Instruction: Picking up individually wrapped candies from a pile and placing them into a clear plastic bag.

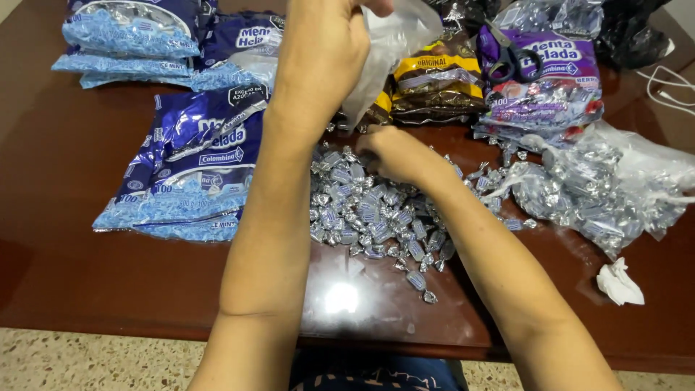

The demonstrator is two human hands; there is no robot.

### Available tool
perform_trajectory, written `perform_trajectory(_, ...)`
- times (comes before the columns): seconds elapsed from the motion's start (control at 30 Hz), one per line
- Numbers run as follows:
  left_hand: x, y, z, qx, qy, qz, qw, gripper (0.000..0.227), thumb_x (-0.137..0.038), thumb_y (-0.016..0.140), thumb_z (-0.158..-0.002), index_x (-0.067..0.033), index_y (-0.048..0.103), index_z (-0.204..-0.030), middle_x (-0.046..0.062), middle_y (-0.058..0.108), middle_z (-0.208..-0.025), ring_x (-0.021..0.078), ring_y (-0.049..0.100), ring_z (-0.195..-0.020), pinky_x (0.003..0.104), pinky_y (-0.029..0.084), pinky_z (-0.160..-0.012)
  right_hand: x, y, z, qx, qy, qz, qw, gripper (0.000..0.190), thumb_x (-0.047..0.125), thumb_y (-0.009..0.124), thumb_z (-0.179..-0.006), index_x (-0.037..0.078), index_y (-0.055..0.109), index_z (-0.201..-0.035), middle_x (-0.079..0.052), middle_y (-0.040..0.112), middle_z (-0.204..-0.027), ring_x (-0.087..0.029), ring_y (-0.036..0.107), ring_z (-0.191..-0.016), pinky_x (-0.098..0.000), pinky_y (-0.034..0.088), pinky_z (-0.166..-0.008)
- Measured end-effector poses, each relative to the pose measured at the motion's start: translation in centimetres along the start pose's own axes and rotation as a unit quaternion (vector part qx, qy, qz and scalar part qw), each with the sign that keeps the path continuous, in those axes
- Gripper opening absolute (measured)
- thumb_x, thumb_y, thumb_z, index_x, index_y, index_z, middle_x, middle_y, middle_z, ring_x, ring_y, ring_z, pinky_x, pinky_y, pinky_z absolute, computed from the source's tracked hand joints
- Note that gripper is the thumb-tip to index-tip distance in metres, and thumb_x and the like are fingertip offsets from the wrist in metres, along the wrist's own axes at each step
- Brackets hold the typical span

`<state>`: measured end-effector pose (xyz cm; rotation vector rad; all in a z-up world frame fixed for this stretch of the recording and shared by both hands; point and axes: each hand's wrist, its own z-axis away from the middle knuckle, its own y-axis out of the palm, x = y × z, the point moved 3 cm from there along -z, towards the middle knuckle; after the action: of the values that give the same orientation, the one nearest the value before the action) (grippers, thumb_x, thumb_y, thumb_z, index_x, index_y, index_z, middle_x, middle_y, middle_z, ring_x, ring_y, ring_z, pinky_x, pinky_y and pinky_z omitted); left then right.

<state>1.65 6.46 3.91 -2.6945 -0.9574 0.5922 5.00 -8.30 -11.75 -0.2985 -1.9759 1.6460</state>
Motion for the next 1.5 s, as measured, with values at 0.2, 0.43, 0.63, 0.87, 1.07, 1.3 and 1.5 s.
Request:
perform_trajectory(0.2, 0.8, 1.7, 0.2, 0.042, -0.026, 0.0, 0.999, 0.037, 0.01, 0.047, -0.078, -0.0035, 0.078, -0.091, 0.011, 0.076, -0.095, 0.0288, 0.069, -0.092, 0.042, 0.051, -0.081, -1.2, -1.7, 1.2, 0.047, 0.117, -0.064, 0.99, 0.024, -0.004, 0.075, -0.075, 0.007, 0.067, -0.095, -0.008, 0.07, -0.093, -0.026, 0.062, -0.083, -0.0379, 0.049, -0.075)
perform_trajectory(0.43, 1.4, 2.5, 0.6, 0.066, -0.059, -0.005, 0.996, 0.031, 0.012, 0.048, -0.082, 0.0012, 0.075, -0.093, 0.014, 0.078, -0.093, 0.03, 0.074, -0.089, 0.041, 0.058, -0.079, -2.3, -2.0, 2.4, 0.122, 0.232, -0.075, 0.962, 0.047, 0.005, 0.081, -0.08, 0.013, 0.06, -0.122, -0.01, 0.066, -0.108, -0.027, 0.063, -0.095, -0.0427, 0.05, -0.079)
perform_trajectory(0.63, 2.8, 4.2, 1.4, 0.13, -0.151, -0.017, 0.98, 0.021, 0.002, 0.064, -0.088, -0.0017, 0.075, -0.105, 0.012, 0.076, -0.105, 0.0265, 0.07, -0.102, 0.041, 0.054, -0.095, -2.1, -6.4, 4.2, 0.08, 0.233, -0.093, 0.965, 0.034, 0.015, 0.082, -0.082, 0.012, 0.073, -0.114, -0.007, 0.073, -0.12, -0.023, 0.066, -0.109, -0.0421, 0.049, -0.098)
perform_trajectory(0.87, 2.6, 5.8, 1.9, 0.181, -0.197, -0.025, 0.963, 0.023, 0.0, 0.07, -0.088, -0.0006, 0.073, -0.111, 0.016, 0.074, -0.115, 0.027, 0.07, -0.109, 0.039, 0.057, -0.098, -0.7, -11.6, 6.8, 0.007, 0.18, -0.099, 0.979, 0.012, 0.014, 0.076, -0.089, 0.012, 0.074, -0.1, -0.002, 0.072, -0.096, -0.018, 0.062, -0.084, -0.0356, 0.047, -0.076)
perform_trajectory(1.07, 0.5, 6.6, 1.8, 0.285, -0.297, 0.001, 0.911, 0.047, 0.009, 0.063, -0.087, -0.0031, 0.062, -0.132, 0.013, 0.062, -0.138, 0.0232, 0.062, -0.127, 0.033, 0.054, -0.11, 2.0, -14.6, 8.1, -0.261, 0.032, -0.113, 0.958, 0.019, -0.013, 0.065, -0.099, -0.003, 0.067, -0.116, -0.016, 0.063, -0.104, -0.018, 0.056, -0.08, -0.0263, 0.046, -0.065)
perform_trajectory(1.3, -2.9, 6.0, 1.3, 0.37, -0.271, 0.114, 0.881, 0.054, -0.001, 0.071, -0.085, -0.0103, 0.059, -0.136, 0.009, 0.057, -0.142, 0.024, 0.061, -0.125, 0.035, 0.065, -0.098, 3.0, -13.3, 6.5, -0.352, -0.018, -0.055, 0.934, 0.021, -0.021, 0.069, -0.091, -0.008, 0.067, -0.107, -0.022, 0.072, -0.102, -0.026, 0.075, -0.087, -0.0305, 0.065, -0.076)
perform_trajectory(1.5, -0.1, 4.2, 1.1, 0.296, -0.294, 0.144, 0.897, 0.065, 0.0, 0.072, -0.082, -0.0089, 0.05, -0.143, 0.011, 0.057, -0.145, 0.014, 0.077, -0.083, 0.022, 0.066, -0.059, 3.3, -13.6, 6.7, -0.408, -0.039, -0.019, 0.912, 0.017, -0.009, 0.071, -0.103, -0.009, 0.07, -0.119, -0.022, 0.072, -0.108, -0.023, 0.065, -0.085, -0.0282, 0.052, -0.063)
